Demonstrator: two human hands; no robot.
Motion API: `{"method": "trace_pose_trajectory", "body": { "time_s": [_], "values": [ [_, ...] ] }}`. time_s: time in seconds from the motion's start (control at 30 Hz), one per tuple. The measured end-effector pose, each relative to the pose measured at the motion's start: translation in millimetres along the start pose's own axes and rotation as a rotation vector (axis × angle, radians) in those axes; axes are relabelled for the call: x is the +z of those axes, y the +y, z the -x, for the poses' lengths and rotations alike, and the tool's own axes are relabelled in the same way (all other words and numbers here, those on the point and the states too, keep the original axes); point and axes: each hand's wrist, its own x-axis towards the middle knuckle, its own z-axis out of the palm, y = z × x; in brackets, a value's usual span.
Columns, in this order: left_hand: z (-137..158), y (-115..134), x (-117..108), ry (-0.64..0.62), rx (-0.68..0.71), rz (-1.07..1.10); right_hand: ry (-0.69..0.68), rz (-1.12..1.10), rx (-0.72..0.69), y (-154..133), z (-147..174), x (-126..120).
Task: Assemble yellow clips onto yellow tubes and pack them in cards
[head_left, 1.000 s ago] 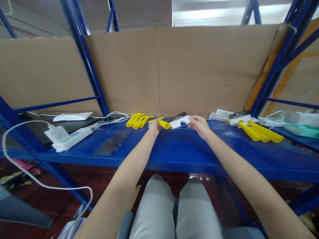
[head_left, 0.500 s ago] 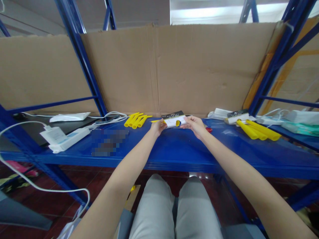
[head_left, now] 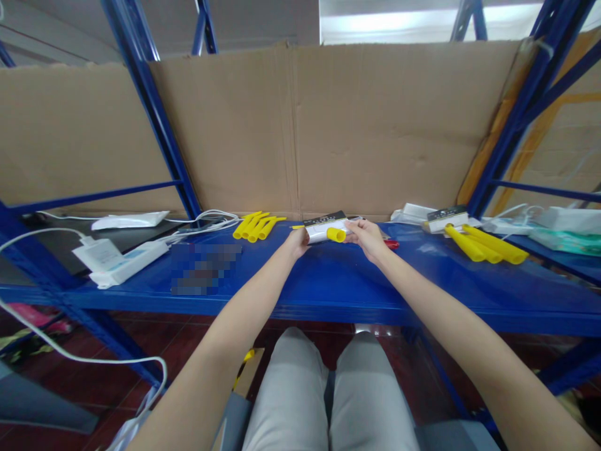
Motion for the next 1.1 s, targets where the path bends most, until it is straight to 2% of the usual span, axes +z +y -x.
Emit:
{"method": "trace_pose_trajectory", "body": {
  "time_s": [0.17, 0.33, 0.57, 0.7, 1.0, 1.1],
  "values": [
    [18.1, 4.9, 8.1, -0.018, -0.043, -0.063, 0.019, 0.016, -0.017, 2.6, -2.5, -0.6],
    [29.5, 6.7, 11.1, 0.055, -0.066, -0.158, 0.023, 0.029, -0.045, 6.7, -6.1, -2.8],
    [38.2, 3.8, 18.6, 0.005, -0.029, -0.246, 0.065, 0.043, -0.073, 8.9, -10.2, -4.9],
    [39.3, 3.4, 20.2, 0.054, -0.027, -0.22, 0.063, 0.036, -0.068, 8.7, -10.0, -1.9],
    [32.3, 4.2, 16.3, 0.115, 0.002, -0.218, 0.106, 0.139, -0.148, 11.8, -19.4, 2.8],
    [33.4, 5.4, 16.5, 0.137, 0.013, -0.217, 0.108, 0.151, -0.126, 11.0, -24.4, 9.0]
  ]
}}
